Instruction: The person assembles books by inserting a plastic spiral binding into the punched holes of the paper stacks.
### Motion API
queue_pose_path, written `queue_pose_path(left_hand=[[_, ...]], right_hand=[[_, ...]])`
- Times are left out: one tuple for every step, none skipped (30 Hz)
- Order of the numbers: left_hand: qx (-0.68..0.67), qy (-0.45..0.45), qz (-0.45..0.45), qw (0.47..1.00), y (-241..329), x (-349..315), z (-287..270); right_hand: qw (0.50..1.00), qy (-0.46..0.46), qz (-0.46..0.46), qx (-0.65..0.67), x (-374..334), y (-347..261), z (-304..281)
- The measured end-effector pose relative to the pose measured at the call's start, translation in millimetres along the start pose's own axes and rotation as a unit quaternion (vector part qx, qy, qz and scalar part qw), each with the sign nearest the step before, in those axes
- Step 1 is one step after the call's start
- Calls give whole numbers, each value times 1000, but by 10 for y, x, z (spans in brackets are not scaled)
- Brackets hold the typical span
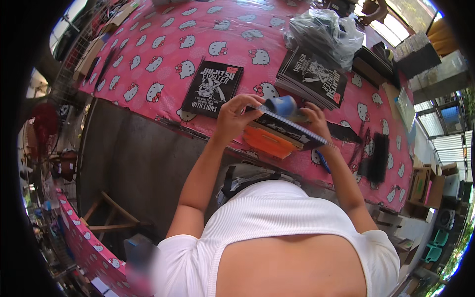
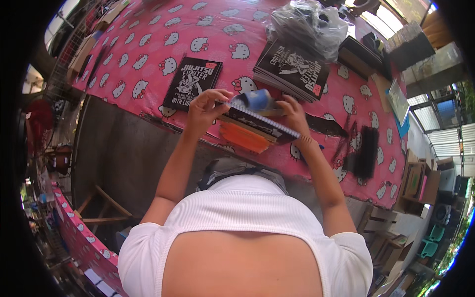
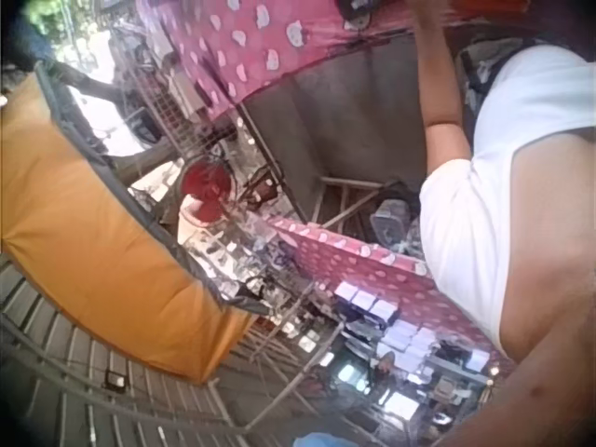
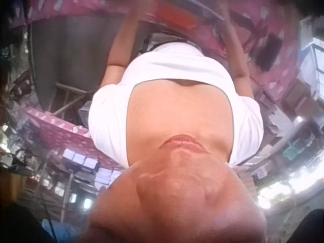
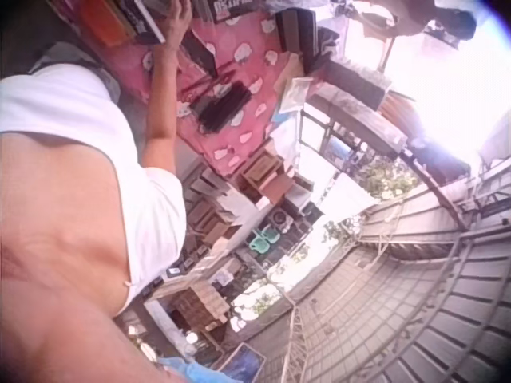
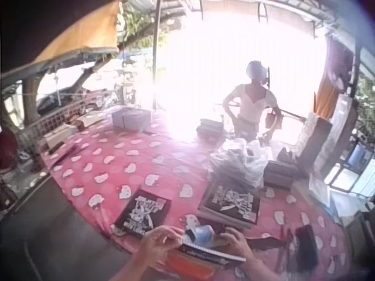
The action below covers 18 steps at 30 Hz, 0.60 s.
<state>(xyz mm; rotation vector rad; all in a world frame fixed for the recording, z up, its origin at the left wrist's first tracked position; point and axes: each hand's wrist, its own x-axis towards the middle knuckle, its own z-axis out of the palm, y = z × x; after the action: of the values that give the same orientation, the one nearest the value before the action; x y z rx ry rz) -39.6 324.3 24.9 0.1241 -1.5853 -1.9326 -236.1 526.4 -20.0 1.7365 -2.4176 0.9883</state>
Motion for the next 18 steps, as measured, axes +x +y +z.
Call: queue_pose_path(left_hand=[[-3, -57, 62, 996, 25, 60, 4], [-4, -71, 62, 996, 148, 134, 50], [130, -45, 103, 985, 406, 181, 100], [253, -20, 149, 956, 660, 247, 172], [212, 25, 178, 961, 932, 269, 222], [169, 70, 198, 963, 1162, 241, 295], [129, 122, 231, 956, 1454, 166, 497], [89, 172, 260, 946, 1614, 86, 654], [180, 98, 289, 935, 1619, -13, 641], [266, 22, 316, 910, 1596, -70, 617], [322, -37, 288, 901, 1530, -119, 662], [376, -95, 253, 886, 1411, -200, 734], [403, -121, 211, 882, 1085, -279, 736], [429, -149, 170, 875, 726, -354, 692], [412, -149, 138, 888, 487, -408, 634], [394, -146, 110, 901, 345, -434, 602], [391, -152, 112, 901, 315, -420, 597], [364, -108, 108, 919, 299, -407, 584]], right_hand=[[997, 25, 35, 60, -140, -4, -105], [995, 52, 74, 37, -302, 56, -191], [991, 78, 109, 14, -457, 151, -279], [989, 79, 124, -22, -690, 281, -380], [985, 80, 139, -57, -891, 363, -464], [983, 88, 145, -66, -1059, 375, -505], [983, 66, 164, -56, -1227, 351, -500], [980, 43, 187, -45, -1358, 325, -484], [979, 45, 196, -41, -1421, 268, -457], [976, 16, 203, -75, -1477, 203, -437], [973, -15, 202, -107, -1478, 136, -411], [973, -21, 205, -99, -1471, 72, -390], [973, -5, 193, -124, -1439, 45, -392], [972, 12, 181, -149, -1400, 14, -389], [967, 28, 174, -182, -1371, -44, -360], [966, 28, 182, -181, -1375, -23, -350], [960, -9, 220, -170, -1347, 12, -371], [952, -45, 257, -157, -1338, 15, -392]])
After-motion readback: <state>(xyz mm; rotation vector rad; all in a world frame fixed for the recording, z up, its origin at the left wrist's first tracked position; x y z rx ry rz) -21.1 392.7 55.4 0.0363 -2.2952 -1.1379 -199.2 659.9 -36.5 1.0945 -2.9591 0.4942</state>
